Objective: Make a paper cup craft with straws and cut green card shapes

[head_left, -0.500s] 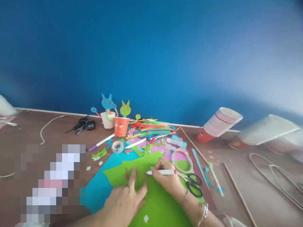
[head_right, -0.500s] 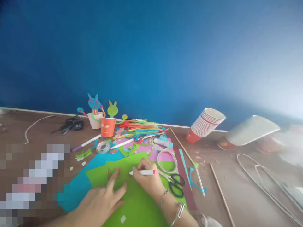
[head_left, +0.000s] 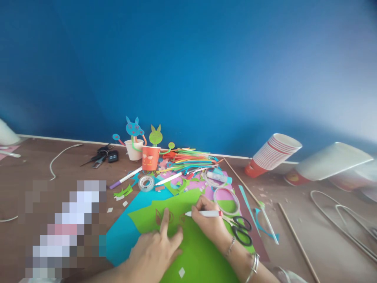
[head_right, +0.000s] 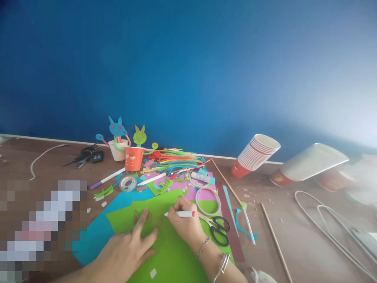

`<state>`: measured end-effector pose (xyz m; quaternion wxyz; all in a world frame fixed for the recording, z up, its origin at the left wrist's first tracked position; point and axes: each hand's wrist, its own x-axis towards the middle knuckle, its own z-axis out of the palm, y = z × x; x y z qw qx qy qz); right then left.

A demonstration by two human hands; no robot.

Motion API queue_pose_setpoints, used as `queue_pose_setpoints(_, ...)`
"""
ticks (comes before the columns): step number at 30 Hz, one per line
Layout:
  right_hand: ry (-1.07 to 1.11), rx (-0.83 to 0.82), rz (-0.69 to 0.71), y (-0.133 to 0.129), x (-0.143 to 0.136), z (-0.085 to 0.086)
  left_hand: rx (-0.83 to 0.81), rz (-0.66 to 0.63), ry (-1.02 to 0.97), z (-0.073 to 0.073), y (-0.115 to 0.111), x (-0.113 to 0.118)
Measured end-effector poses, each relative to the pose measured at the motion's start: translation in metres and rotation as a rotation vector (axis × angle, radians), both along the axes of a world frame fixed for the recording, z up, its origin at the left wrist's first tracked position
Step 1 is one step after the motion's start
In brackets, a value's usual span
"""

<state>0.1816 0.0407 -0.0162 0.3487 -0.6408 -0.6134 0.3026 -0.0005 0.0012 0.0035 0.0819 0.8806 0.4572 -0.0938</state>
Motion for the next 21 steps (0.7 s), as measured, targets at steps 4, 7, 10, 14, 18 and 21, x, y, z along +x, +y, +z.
queue_pose_setpoints(4, -0.017, 0.017, -0.020, 0.0012, 0.0001, -0.0017, 0.013, 0.002, -0.004, -0.0018, 0.0000, -0.0002)
queue_pose_setpoints(7, -0.017, 0.036, -0.020, 0.0024, 0.0006, -0.0035, 0.023, 0.005, -0.008, -0.0035, 0.0002, -0.0001)
queue_pose_setpoints(10, 0.005, 0.047, -0.012, 0.0025, 0.0017, -0.0047, 0.025, -0.002, -0.008, -0.0043, 0.0003, -0.0002)
queue_pose_setpoints(14, 0.020, 0.035, -0.002, 0.0020, 0.0037, -0.0056, 0.032, -0.007, -0.007, -0.0046, -0.0007, -0.0012)
queue_pose_setpoints(18, 0.039, 0.032, 0.017, 0.0019, 0.0053, -0.0065, 0.045, -0.006, -0.021, -0.0057, -0.0007, -0.0014)
queue_pose_setpoints(21, 0.057, 0.031, 0.028, 0.0017, 0.0057, -0.0070, 0.046, -0.008, -0.018, -0.0062, -0.0006, -0.0014)
